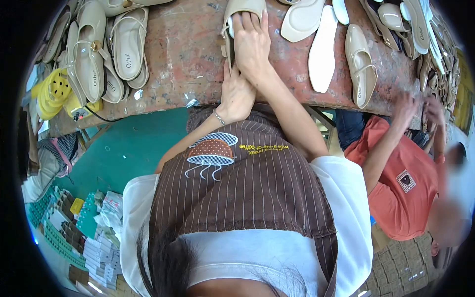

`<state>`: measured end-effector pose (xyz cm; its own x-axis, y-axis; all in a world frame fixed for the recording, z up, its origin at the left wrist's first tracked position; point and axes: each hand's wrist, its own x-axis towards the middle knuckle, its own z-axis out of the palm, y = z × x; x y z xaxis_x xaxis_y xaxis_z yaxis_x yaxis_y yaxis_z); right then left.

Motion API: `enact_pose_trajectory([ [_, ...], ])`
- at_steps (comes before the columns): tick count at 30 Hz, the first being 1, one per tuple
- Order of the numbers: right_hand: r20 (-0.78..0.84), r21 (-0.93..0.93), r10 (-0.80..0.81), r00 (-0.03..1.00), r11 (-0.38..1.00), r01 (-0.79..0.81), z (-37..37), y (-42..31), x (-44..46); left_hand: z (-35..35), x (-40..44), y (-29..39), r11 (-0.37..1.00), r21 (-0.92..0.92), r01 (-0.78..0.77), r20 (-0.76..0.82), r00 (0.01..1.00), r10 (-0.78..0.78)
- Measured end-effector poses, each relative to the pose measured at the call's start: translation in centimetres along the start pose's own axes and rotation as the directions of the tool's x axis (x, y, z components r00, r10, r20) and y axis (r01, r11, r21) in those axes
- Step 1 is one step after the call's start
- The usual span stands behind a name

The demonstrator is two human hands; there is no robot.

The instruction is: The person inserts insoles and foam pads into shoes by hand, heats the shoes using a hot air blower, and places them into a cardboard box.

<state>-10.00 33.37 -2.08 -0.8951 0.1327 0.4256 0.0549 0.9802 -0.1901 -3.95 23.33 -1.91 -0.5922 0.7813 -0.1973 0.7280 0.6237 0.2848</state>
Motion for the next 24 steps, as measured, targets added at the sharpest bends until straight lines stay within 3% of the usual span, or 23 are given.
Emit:
enact_pose_trajectory([
  [2, 0.164, -0.013, 0.085, 0.983, 0.996, -0.084, 0.1, 1.0, 1.1, 0.6, -0.6, 0.3, 1.000, 0.011, -0.014, -0.054, 0.998, 0.015],
  [3, 0.162, -0.012, 0.084, 0.983, 0.996, -0.083, -0.2, 1.0, 0.8, 1.1, -1.0, 0.4, 0.999, 0.022, -0.026, -0.110, 0.994, 0.028],
  [5, -0.048, 0.042, -0.043, 0.998, 0.998, 0.045, -0.8, 0.9, 0.1, 1.5, -1.2, 0.5, 0.998, 0.037, -0.042, -0.225, 0.973, 0.050],
  [11, -0.123, 0.062, -0.051, 0.991, 0.996, 0.059, 0.4, 1.5, -0.7, 2.2, -0.9, 0.8, 0.992, -0.080, -0.094, -0.266, 0.961, 0.070],
  [15, 0.203, 0.029, 0.065, 0.977, 0.997, -0.072, -1.4, 1.5, 1.1, 0.9, -0.6, 1.1, 0.995, -0.036, -0.090, -0.249, 0.965, 0.078],
  [20, 0.015, -0.114, -0.049, 0.999, 0.992, 0.050, -0.3, 0.7, -1.9, 1.5, -0.9, 0.8, 0.938, -0.310, -0.154, -0.247, 0.966, 0.077],
  [21, 0.015, -0.118, -0.040, 0.999, 0.992, 0.041, -0.4, 1.0, -2.1, 1.6, -1.0, 1.0, 0.922, -0.349, -0.170, -0.242, 0.966, 0.087],
  [24, 0.194, -0.050, 0.081, 0.978, 0.996, -0.073, -1.6, 0.3, 0.1, 1.1, -1.1, 1.0, 0.964, -0.211, -0.160, -0.232, 0.967, 0.109],
])
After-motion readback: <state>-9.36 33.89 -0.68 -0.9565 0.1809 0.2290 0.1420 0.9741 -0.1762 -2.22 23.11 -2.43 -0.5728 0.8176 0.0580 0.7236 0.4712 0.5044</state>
